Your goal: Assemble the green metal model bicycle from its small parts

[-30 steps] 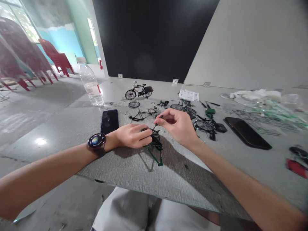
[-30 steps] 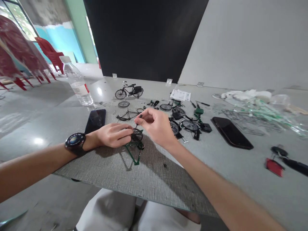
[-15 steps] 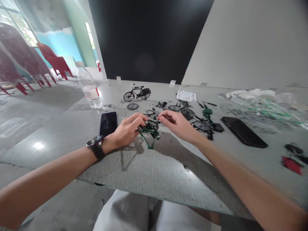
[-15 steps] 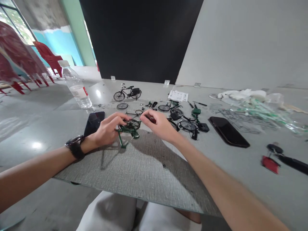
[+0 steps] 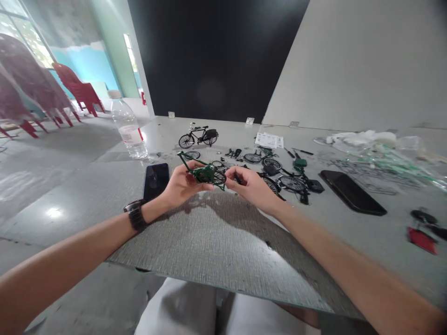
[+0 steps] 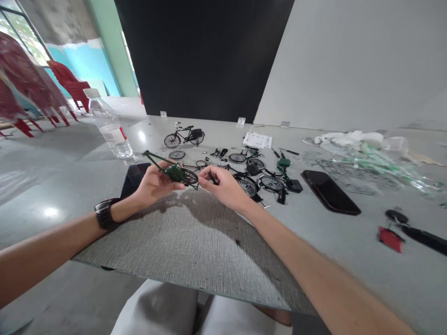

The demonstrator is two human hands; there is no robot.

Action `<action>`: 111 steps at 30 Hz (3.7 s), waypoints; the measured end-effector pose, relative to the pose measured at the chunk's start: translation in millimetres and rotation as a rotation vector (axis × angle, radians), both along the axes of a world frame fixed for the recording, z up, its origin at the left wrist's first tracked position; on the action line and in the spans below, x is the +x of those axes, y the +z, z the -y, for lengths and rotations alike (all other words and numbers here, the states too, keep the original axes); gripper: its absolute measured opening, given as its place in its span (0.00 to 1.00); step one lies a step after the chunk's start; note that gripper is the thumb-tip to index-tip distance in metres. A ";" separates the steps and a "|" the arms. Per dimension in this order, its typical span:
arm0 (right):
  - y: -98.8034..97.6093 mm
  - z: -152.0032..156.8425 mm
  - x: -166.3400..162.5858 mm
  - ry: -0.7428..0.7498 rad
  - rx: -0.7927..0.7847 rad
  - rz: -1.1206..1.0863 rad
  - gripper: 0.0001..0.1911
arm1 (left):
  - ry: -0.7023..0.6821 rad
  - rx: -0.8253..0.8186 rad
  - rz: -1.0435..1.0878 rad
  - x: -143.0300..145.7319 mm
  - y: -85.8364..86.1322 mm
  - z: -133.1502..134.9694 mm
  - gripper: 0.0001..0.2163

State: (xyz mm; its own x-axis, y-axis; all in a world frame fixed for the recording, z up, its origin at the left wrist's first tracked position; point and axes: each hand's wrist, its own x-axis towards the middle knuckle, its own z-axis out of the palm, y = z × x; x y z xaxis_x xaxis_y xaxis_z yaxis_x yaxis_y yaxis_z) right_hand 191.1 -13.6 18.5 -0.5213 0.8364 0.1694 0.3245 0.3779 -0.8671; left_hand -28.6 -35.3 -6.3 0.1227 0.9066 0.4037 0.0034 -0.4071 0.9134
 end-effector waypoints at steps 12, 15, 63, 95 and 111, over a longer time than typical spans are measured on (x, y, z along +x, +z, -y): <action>3.4 4.6 -2.4 -0.004 0.154 0.109 0.17 | 0.163 -0.158 -0.097 2.8 8.3 1.5 0.24; 2.1 7.0 -4.0 0.020 0.146 0.134 0.20 | 0.183 -0.166 -0.121 2.5 6.8 0.7 0.26; 2.6 2.4 -4.3 -0.098 0.070 -0.115 0.22 | 0.032 -0.160 -0.061 5.7 9.7 2.0 0.19; 3.9 8.9 -4.0 0.006 0.369 0.246 0.18 | 0.080 -0.197 0.171 -0.4 4.4 -3.0 0.11; -19.1 12.7 -18.8 0.281 0.734 0.552 0.15 | 0.187 -0.291 0.301 -0.1 8.5 -6.0 0.13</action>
State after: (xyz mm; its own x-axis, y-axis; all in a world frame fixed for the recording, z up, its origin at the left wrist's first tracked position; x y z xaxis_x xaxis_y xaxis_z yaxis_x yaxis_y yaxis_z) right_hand 172.3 -26.4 -0.6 -0.8495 0.4519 0.2722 0.4311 0.8921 -0.1354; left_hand -28.7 -29.3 2.2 -0.1376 0.9830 0.1219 -0.2303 -0.1515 0.9613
